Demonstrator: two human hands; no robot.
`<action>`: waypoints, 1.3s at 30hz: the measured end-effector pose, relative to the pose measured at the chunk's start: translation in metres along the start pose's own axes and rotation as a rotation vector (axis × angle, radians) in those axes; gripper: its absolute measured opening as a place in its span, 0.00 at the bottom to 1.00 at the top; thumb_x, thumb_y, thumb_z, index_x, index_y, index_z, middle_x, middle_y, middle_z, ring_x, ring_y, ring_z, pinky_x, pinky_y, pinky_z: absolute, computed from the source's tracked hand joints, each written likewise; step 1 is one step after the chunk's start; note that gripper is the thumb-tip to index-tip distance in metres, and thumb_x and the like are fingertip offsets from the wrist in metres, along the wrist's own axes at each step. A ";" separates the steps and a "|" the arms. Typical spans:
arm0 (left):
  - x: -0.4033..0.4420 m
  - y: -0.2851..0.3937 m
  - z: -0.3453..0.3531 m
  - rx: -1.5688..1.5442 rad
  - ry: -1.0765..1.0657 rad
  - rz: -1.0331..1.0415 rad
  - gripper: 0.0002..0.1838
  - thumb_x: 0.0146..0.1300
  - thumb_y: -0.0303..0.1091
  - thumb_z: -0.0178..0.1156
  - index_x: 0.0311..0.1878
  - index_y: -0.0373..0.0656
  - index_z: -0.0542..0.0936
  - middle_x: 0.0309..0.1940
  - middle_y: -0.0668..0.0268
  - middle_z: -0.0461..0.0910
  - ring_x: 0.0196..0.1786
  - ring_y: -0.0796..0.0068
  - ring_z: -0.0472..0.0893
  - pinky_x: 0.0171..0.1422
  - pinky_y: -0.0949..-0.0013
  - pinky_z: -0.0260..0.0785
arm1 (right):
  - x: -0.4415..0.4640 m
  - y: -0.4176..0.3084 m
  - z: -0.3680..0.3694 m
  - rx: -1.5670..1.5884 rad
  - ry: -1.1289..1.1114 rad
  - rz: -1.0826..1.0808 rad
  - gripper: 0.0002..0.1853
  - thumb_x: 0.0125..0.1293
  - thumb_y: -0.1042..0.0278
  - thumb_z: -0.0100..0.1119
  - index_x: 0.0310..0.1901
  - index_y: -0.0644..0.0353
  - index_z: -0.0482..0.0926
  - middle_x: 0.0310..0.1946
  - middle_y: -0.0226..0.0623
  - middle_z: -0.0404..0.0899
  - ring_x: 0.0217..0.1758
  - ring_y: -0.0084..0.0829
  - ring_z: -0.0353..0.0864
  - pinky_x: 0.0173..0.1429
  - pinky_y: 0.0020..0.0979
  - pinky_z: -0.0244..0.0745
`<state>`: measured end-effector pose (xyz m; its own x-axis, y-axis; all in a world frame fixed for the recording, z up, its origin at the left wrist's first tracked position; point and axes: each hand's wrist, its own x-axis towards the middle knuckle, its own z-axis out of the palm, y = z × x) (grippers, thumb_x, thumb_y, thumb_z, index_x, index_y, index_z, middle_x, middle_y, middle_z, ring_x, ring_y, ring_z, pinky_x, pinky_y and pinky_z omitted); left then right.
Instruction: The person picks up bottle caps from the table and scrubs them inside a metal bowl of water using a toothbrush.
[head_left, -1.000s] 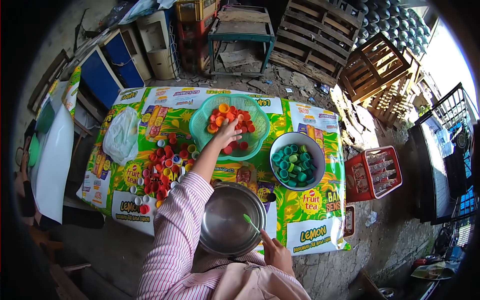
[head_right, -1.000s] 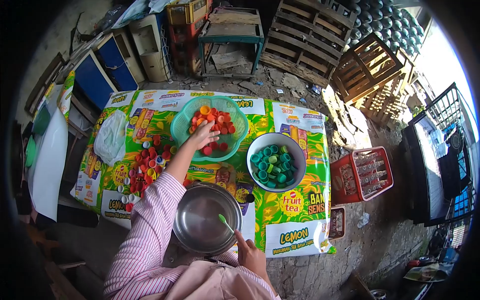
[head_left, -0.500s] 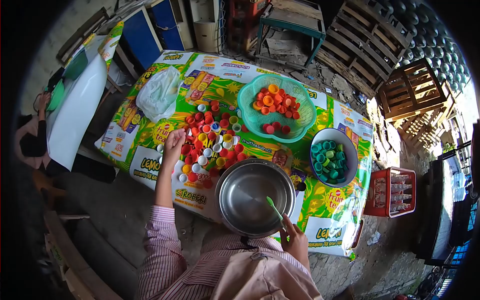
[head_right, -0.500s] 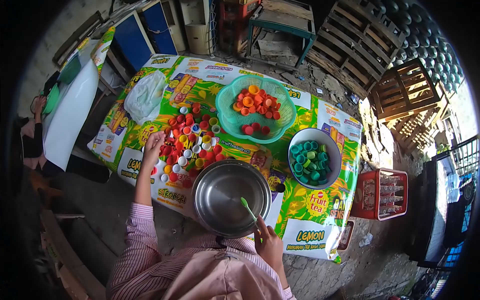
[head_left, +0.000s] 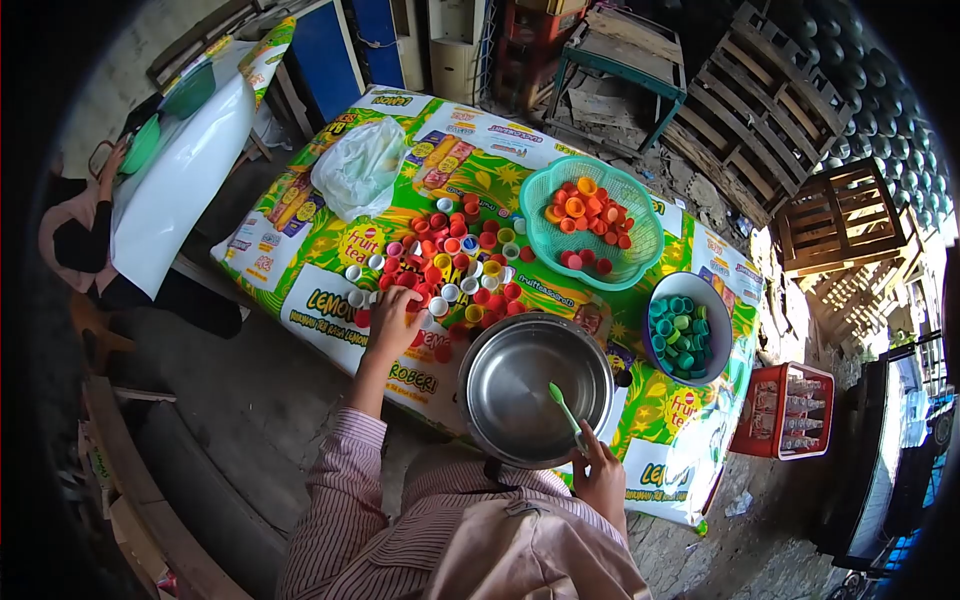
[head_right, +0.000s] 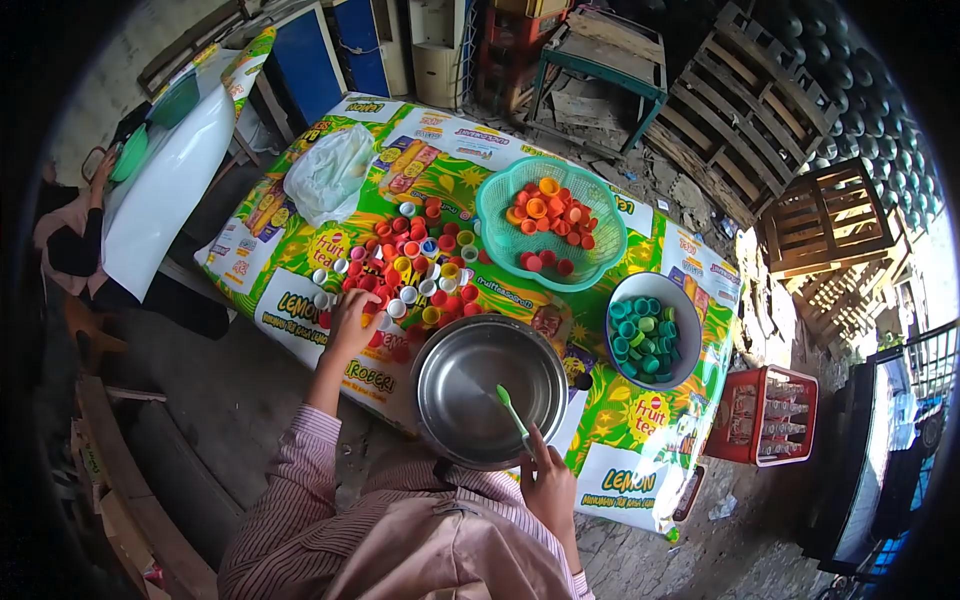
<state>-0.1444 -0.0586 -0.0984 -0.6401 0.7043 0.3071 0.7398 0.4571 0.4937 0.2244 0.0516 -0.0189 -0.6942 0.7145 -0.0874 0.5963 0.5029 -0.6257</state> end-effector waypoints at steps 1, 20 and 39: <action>0.002 0.001 0.003 -0.002 0.002 0.002 0.13 0.51 0.31 0.64 0.41 0.44 0.75 0.43 0.61 0.72 0.50 0.59 0.71 0.54 0.60 0.63 | 0.000 -0.002 -0.001 0.000 0.001 0.002 0.28 0.57 0.74 0.56 0.62 0.49 0.68 0.33 0.42 0.79 0.28 0.38 0.82 0.31 0.38 0.75; -0.032 0.146 0.005 -0.210 -0.253 0.297 0.53 0.46 0.35 0.69 0.71 0.42 0.45 0.40 0.75 0.81 0.47 0.69 0.73 0.58 0.63 0.59 | -0.012 0.008 -0.015 0.060 0.162 0.087 0.22 0.61 0.74 0.55 0.59 0.58 0.70 0.40 0.51 0.80 0.29 0.40 0.81 0.34 0.37 0.75; -0.050 0.150 0.059 -0.158 -0.511 0.273 0.57 0.46 0.28 0.66 0.72 0.45 0.37 0.35 0.69 0.81 0.39 0.66 0.78 0.54 0.59 0.61 | -0.030 0.019 -0.015 0.071 0.196 0.111 0.24 0.60 0.74 0.55 0.60 0.54 0.69 0.40 0.47 0.80 0.33 0.42 0.83 0.34 0.38 0.76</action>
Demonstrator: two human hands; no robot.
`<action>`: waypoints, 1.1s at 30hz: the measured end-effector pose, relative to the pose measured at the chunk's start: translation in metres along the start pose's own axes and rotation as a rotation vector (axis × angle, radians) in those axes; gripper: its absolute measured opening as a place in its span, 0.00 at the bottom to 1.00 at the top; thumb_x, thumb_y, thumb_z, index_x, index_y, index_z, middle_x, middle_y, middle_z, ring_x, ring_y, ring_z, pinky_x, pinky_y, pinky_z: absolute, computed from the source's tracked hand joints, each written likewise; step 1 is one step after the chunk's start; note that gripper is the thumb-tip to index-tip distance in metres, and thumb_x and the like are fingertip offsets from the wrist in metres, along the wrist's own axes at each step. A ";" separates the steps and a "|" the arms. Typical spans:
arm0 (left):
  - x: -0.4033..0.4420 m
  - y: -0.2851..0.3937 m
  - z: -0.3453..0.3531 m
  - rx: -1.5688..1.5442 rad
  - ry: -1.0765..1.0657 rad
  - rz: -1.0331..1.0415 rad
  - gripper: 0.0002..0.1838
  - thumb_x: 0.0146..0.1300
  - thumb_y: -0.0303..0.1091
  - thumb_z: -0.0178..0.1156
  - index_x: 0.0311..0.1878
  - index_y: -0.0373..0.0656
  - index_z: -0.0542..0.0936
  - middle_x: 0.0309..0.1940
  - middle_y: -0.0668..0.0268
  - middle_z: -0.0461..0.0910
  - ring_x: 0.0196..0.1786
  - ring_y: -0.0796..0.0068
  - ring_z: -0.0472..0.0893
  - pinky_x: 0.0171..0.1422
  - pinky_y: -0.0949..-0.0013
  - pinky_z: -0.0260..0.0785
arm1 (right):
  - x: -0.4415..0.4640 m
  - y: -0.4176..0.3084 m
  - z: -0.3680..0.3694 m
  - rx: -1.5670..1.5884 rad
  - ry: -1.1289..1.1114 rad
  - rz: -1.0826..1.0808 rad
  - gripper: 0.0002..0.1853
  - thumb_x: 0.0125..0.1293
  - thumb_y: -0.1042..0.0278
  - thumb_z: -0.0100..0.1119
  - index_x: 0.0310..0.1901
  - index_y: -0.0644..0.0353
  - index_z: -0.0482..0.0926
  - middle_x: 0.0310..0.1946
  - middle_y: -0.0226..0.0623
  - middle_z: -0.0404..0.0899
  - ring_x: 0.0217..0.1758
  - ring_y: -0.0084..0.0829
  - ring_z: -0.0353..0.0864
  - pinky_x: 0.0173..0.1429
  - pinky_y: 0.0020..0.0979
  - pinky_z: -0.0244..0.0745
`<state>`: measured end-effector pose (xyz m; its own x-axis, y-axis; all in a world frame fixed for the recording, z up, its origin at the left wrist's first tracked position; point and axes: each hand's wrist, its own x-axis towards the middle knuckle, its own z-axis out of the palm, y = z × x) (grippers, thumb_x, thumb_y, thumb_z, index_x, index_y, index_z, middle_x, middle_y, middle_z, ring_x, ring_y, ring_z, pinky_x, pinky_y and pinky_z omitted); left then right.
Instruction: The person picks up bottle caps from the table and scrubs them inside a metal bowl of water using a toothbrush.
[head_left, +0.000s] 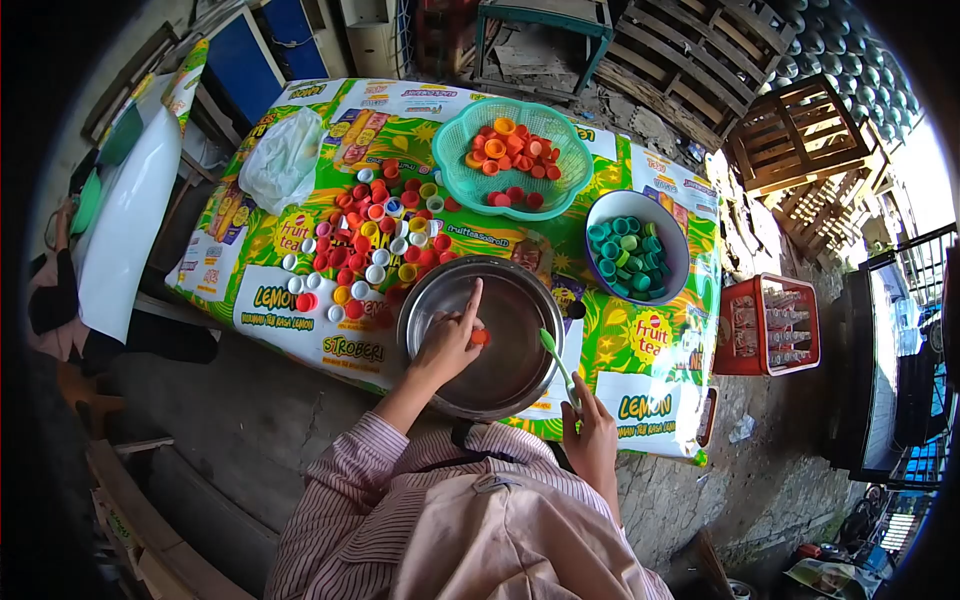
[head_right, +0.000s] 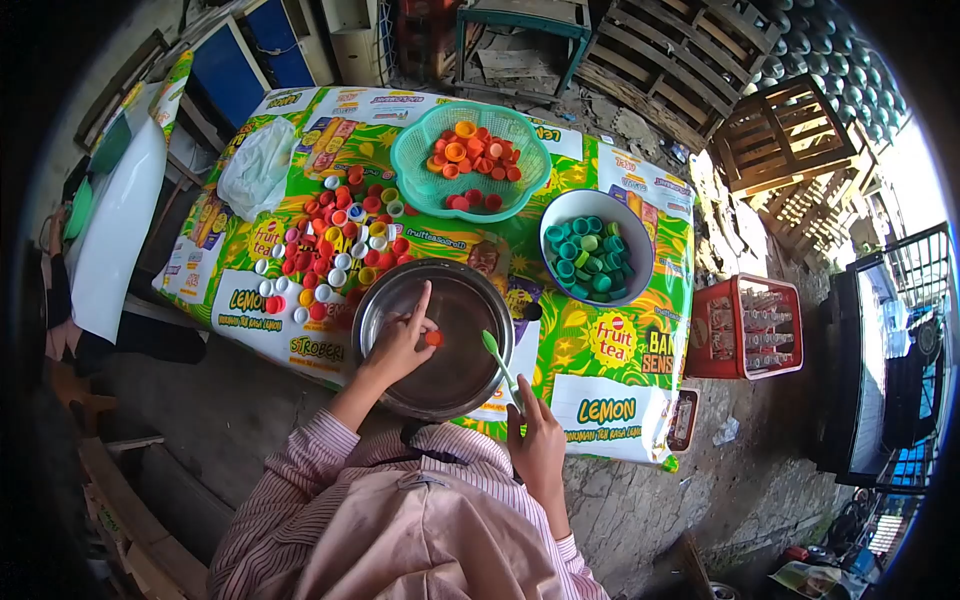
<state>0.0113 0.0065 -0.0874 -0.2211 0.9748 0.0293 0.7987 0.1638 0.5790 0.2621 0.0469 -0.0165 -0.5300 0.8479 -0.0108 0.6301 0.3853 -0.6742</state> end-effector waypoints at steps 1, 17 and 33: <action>0.001 0.000 0.000 -0.128 -0.021 -0.035 0.57 0.46 0.27 0.66 0.72 0.45 0.35 0.35 0.67 0.81 0.38 0.65 0.79 0.55 0.57 0.63 | 0.000 -0.001 -0.001 0.003 -0.013 0.011 0.25 0.60 0.74 0.55 0.61 0.53 0.68 0.39 0.47 0.80 0.32 0.42 0.82 0.34 0.38 0.76; -0.004 0.018 -0.010 -0.766 0.186 0.033 0.59 0.49 0.19 0.62 0.71 0.49 0.28 0.39 0.61 0.78 0.41 0.75 0.79 0.49 0.72 0.71 | 0.015 -0.011 0.014 -0.018 -0.103 -0.174 0.24 0.61 0.69 0.55 0.61 0.51 0.68 0.25 0.42 0.75 0.22 0.43 0.76 0.25 0.40 0.70; -0.003 0.024 -0.026 -0.850 0.230 0.024 0.59 0.51 0.20 0.63 0.69 0.47 0.24 0.42 0.56 0.81 0.41 0.71 0.82 0.50 0.71 0.73 | 0.025 -0.012 0.017 0.077 -0.119 -0.192 0.22 0.63 0.71 0.52 0.60 0.55 0.68 0.29 0.49 0.78 0.24 0.47 0.78 0.27 0.41 0.72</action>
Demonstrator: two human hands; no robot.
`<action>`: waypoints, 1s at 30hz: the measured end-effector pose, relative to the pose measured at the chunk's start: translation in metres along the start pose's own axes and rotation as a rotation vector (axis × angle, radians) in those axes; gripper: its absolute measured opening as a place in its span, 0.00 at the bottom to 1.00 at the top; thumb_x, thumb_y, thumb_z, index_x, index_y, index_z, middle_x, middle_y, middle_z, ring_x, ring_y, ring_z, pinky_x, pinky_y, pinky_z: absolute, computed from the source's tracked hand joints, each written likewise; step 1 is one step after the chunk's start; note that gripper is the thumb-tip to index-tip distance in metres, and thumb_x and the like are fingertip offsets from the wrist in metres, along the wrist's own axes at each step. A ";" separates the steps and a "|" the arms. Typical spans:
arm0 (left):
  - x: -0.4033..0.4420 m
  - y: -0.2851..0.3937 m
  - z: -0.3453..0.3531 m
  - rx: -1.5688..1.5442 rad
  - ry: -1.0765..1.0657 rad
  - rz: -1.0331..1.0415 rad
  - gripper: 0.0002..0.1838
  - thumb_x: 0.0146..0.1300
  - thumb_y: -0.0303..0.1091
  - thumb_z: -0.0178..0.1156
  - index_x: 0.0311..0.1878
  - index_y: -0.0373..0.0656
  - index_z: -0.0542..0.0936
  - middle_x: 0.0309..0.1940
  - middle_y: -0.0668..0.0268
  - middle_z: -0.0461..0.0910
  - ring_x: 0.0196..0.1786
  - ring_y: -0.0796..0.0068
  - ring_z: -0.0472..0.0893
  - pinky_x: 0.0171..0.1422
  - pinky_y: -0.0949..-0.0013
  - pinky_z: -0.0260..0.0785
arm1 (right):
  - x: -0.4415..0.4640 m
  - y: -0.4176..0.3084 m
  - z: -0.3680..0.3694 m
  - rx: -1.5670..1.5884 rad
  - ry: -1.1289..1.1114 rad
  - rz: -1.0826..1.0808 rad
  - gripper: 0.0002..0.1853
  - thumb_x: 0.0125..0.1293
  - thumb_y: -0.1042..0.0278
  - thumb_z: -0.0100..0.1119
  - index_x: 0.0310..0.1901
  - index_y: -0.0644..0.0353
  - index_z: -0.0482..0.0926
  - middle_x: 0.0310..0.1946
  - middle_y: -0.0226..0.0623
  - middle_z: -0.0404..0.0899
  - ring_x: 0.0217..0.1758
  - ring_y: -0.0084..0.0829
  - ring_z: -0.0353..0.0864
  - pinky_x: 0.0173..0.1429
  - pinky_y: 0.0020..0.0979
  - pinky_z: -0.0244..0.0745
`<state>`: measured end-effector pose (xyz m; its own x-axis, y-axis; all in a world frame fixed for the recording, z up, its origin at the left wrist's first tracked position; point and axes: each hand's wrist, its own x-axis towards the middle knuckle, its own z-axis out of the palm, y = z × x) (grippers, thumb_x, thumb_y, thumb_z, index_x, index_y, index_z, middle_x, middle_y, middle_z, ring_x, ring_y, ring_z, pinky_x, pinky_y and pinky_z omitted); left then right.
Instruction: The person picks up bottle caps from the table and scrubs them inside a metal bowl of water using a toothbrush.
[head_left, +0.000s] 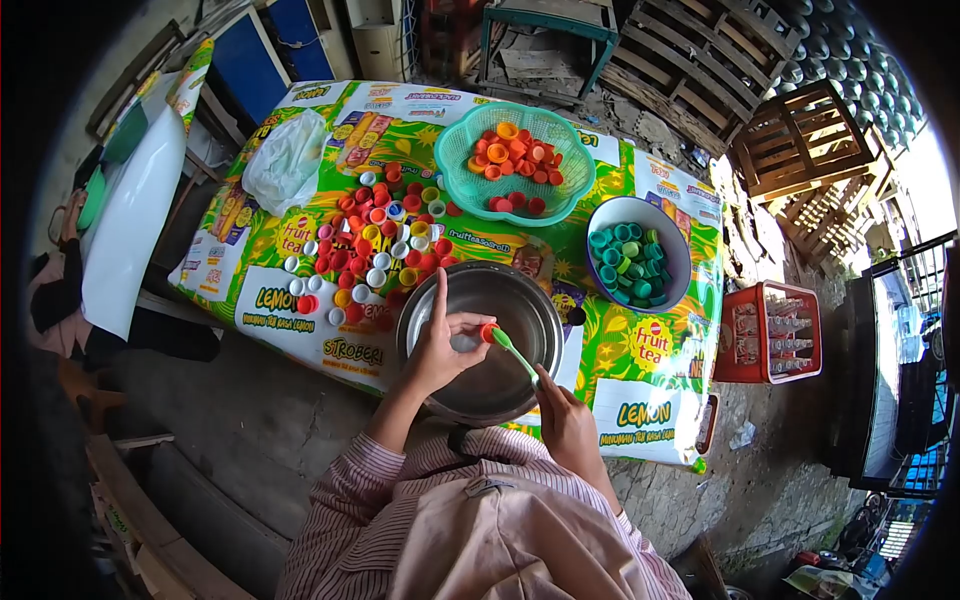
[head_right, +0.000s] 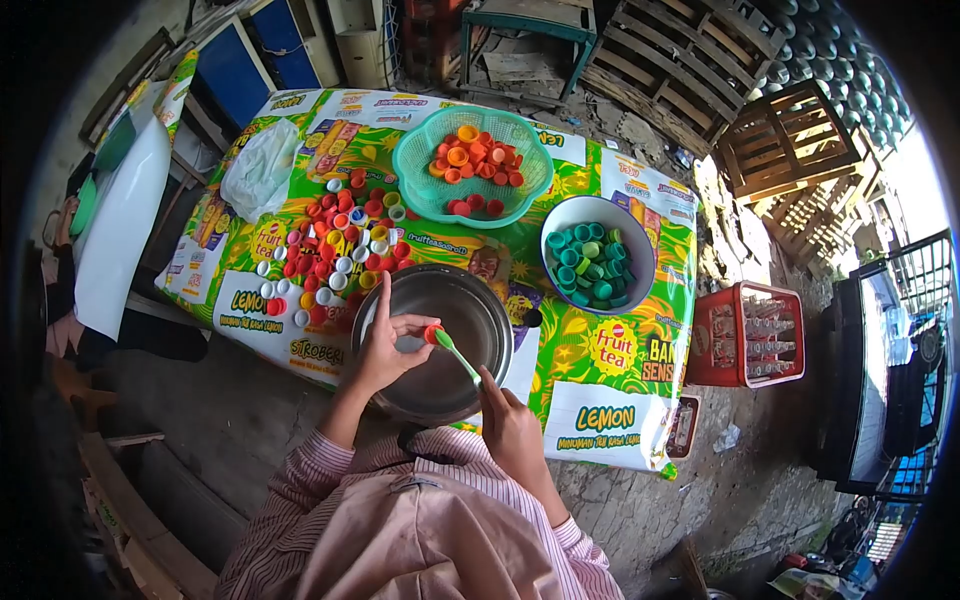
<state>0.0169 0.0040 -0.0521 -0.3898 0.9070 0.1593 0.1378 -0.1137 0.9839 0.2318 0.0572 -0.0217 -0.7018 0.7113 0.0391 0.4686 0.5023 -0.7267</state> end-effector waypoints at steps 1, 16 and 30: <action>0.000 0.001 0.000 0.009 -0.002 -0.006 0.59 0.51 0.20 0.63 0.69 0.47 0.24 0.42 0.55 0.80 0.42 0.71 0.82 0.50 0.71 0.73 | 0.000 0.000 0.001 0.000 0.002 0.003 0.22 0.63 0.71 0.52 0.60 0.55 0.68 0.29 0.49 0.78 0.24 0.47 0.78 0.27 0.41 0.72; -0.005 0.005 -0.004 -0.054 -0.001 -0.033 0.59 0.51 0.19 0.63 0.70 0.48 0.24 0.43 0.54 0.79 0.44 0.70 0.81 0.52 0.69 0.72 | 0.000 -0.005 0.003 0.043 0.011 -0.098 0.23 0.64 0.72 0.52 0.61 0.53 0.68 0.26 0.47 0.76 0.23 0.46 0.77 0.26 0.42 0.70; -0.006 0.009 -0.004 0.020 0.005 0.084 0.57 0.49 0.17 0.62 0.71 0.48 0.30 0.39 0.60 0.76 0.43 0.71 0.80 0.52 0.69 0.73 | -0.006 -0.009 0.004 -0.058 0.052 -0.115 0.24 0.63 0.72 0.53 0.63 0.52 0.66 0.25 0.43 0.75 0.20 0.42 0.75 0.23 0.40 0.68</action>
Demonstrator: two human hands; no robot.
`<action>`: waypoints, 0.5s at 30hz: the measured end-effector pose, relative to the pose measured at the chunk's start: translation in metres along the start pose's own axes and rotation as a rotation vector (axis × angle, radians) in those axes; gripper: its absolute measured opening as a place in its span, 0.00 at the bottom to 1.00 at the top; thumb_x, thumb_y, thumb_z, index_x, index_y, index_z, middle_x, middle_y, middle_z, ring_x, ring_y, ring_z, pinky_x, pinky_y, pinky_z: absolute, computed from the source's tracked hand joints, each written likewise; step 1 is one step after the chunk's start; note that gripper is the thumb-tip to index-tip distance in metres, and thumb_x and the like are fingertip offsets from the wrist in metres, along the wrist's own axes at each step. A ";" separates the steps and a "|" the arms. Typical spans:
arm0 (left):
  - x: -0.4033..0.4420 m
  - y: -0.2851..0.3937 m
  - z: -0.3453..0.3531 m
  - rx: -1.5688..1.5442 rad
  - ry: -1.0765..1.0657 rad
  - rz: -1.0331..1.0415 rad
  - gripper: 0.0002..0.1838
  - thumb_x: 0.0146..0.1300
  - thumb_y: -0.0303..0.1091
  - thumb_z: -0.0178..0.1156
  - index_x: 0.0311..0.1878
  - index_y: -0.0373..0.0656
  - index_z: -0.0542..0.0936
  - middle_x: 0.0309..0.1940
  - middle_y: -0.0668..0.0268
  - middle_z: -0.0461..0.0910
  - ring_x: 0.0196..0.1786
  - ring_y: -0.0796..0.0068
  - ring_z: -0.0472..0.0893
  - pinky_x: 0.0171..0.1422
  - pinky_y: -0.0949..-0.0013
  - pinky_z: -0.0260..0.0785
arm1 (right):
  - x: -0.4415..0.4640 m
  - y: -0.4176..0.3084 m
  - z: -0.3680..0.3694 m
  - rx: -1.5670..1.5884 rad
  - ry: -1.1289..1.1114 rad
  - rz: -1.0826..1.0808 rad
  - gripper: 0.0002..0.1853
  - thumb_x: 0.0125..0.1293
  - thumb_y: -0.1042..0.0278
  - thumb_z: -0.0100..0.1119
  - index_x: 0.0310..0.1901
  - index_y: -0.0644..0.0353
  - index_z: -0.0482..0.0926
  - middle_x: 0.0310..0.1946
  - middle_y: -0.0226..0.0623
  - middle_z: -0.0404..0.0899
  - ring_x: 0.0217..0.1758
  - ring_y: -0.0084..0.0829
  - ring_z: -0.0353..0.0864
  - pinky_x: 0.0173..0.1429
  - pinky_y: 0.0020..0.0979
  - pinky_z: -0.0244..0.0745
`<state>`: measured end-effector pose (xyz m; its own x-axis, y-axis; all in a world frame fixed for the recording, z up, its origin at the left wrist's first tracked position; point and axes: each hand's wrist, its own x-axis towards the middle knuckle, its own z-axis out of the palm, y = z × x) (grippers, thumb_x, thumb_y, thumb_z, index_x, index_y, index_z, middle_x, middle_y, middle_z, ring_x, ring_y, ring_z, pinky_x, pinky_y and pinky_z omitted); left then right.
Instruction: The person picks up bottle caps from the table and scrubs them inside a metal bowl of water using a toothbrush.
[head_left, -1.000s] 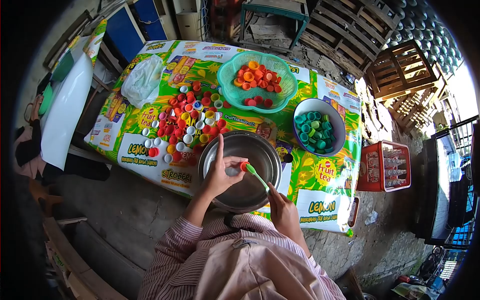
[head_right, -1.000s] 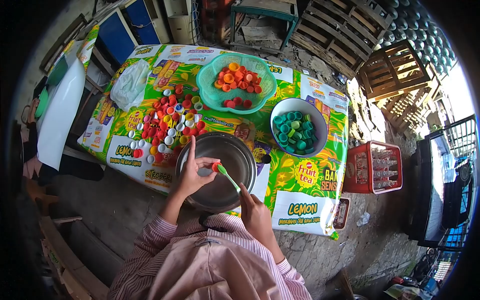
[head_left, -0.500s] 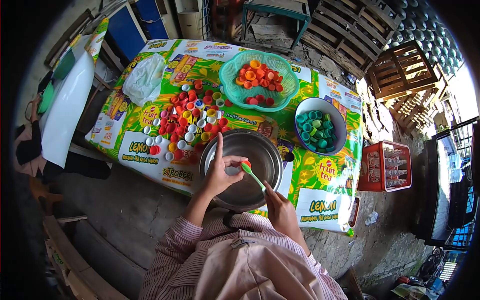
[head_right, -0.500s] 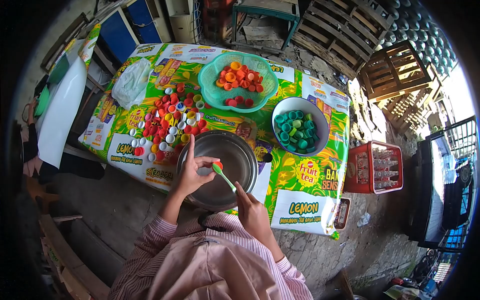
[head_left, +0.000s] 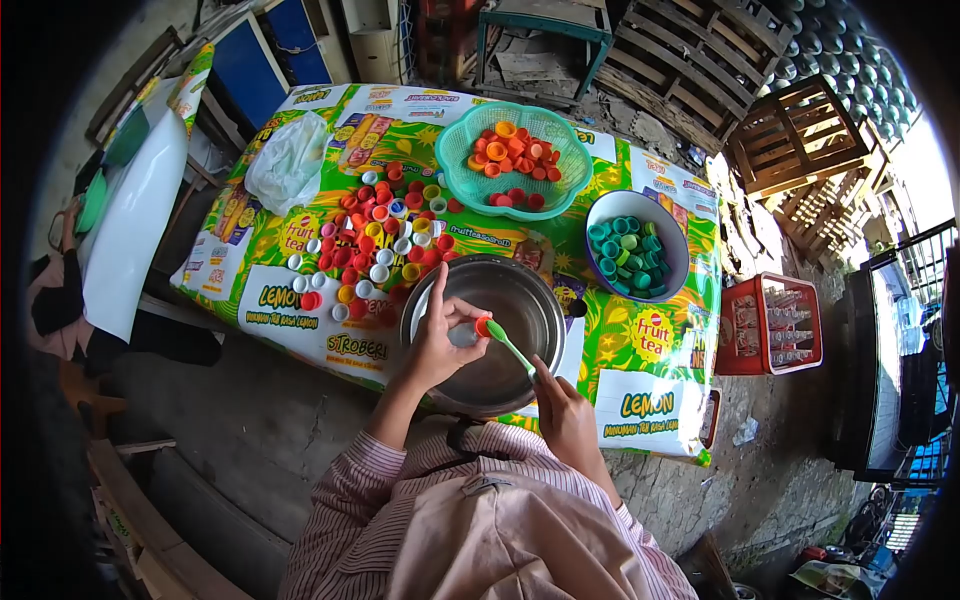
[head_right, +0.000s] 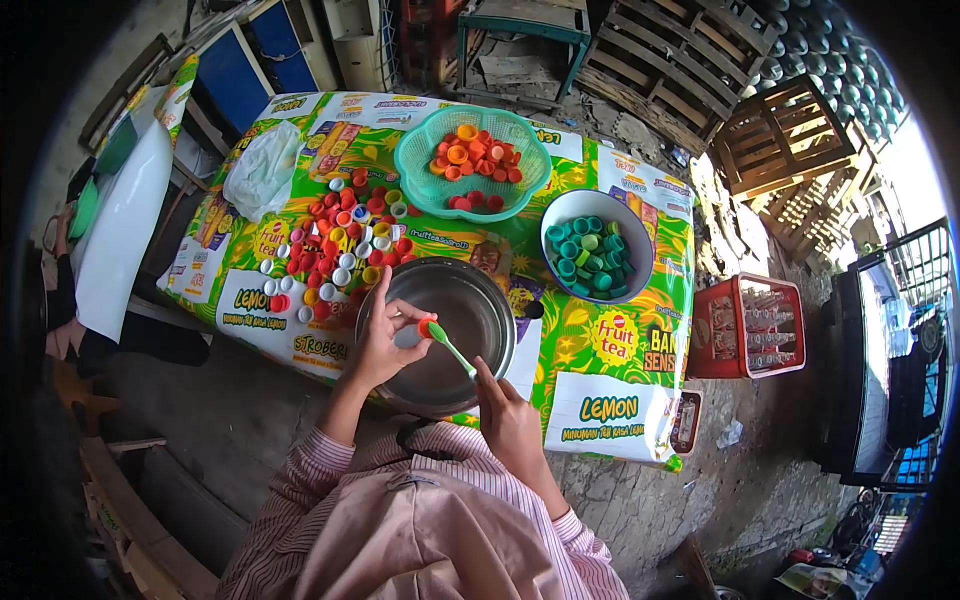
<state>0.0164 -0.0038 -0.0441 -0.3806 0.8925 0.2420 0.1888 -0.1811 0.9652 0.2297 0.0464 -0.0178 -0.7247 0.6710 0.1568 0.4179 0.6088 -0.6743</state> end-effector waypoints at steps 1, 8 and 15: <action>-0.001 -0.001 0.001 -0.055 0.006 0.003 0.56 0.50 0.17 0.62 0.71 0.47 0.31 0.38 0.61 0.75 0.42 0.72 0.79 0.52 0.69 0.73 | 0.000 -0.002 -0.003 0.016 -0.005 0.070 0.23 0.63 0.73 0.53 0.62 0.53 0.67 0.25 0.45 0.75 0.21 0.43 0.75 0.25 0.40 0.68; -0.008 -0.002 0.005 -0.159 0.011 -0.119 0.57 0.48 0.15 0.61 0.72 0.51 0.32 0.42 0.60 0.72 0.44 0.73 0.79 0.53 0.71 0.72 | -0.006 0.001 0.002 0.062 0.024 0.058 0.23 0.63 0.72 0.53 0.62 0.52 0.67 0.27 0.44 0.76 0.23 0.44 0.76 0.25 0.39 0.70; -0.007 0.000 0.006 -0.029 0.015 -0.048 0.58 0.47 0.14 0.61 0.72 0.50 0.31 0.38 0.62 0.71 0.44 0.71 0.79 0.54 0.69 0.72 | -0.004 0.001 0.001 -0.056 0.030 0.070 0.24 0.63 0.71 0.53 0.62 0.51 0.67 0.25 0.41 0.75 0.20 0.42 0.76 0.23 0.39 0.69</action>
<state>0.0245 -0.0071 -0.0464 -0.4024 0.8942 0.1964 0.1436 -0.1502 0.9782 0.2321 0.0437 -0.0200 -0.6762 0.7247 0.1323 0.4978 0.5819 -0.6432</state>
